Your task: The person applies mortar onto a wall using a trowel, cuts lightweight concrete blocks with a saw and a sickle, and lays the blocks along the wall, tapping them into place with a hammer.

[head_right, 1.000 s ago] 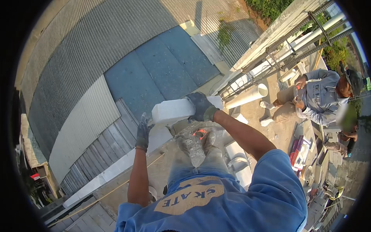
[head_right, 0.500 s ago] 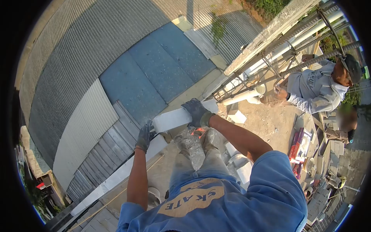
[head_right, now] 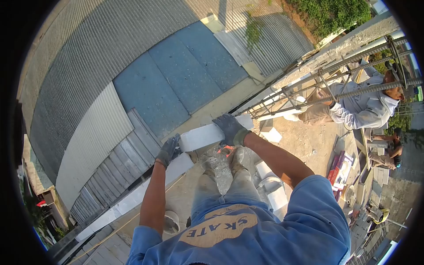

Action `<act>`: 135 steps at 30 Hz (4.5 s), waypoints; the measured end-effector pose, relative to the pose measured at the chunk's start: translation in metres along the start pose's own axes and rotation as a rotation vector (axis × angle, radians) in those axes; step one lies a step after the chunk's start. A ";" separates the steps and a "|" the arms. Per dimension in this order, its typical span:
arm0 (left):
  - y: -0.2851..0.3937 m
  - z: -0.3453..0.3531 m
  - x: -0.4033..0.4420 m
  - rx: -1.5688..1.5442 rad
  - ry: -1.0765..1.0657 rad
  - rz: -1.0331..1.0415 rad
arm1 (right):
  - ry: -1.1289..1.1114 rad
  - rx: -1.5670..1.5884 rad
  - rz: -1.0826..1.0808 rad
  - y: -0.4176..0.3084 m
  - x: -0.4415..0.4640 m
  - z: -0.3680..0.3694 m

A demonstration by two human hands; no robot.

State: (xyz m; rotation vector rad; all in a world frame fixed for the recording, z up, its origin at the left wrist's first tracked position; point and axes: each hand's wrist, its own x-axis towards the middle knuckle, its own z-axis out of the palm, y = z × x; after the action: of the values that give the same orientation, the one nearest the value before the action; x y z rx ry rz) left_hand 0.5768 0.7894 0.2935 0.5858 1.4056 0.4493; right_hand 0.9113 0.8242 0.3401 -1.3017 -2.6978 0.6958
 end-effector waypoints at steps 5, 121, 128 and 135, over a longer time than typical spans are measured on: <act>0.004 -0.005 0.001 0.136 -0.076 0.105 | -0.009 -0.056 0.039 -0.008 -0.001 -0.004; -0.039 0.041 -0.053 1.143 0.329 0.812 | -0.056 -0.287 -0.067 -0.035 0.018 0.031; -0.036 0.045 -0.052 1.205 0.290 0.809 | -0.086 -0.358 -0.052 -0.034 0.014 0.037; -0.033 0.052 -0.051 1.297 0.203 0.667 | -0.044 -0.233 0.110 -0.044 0.009 0.030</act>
State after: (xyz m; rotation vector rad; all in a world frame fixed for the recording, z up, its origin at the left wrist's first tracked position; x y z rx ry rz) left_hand 0.6205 0.7268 0.3163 2.1389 1.5616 0.0374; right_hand 0.8663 0.7964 0.3309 -1.5114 -2.8299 0.4315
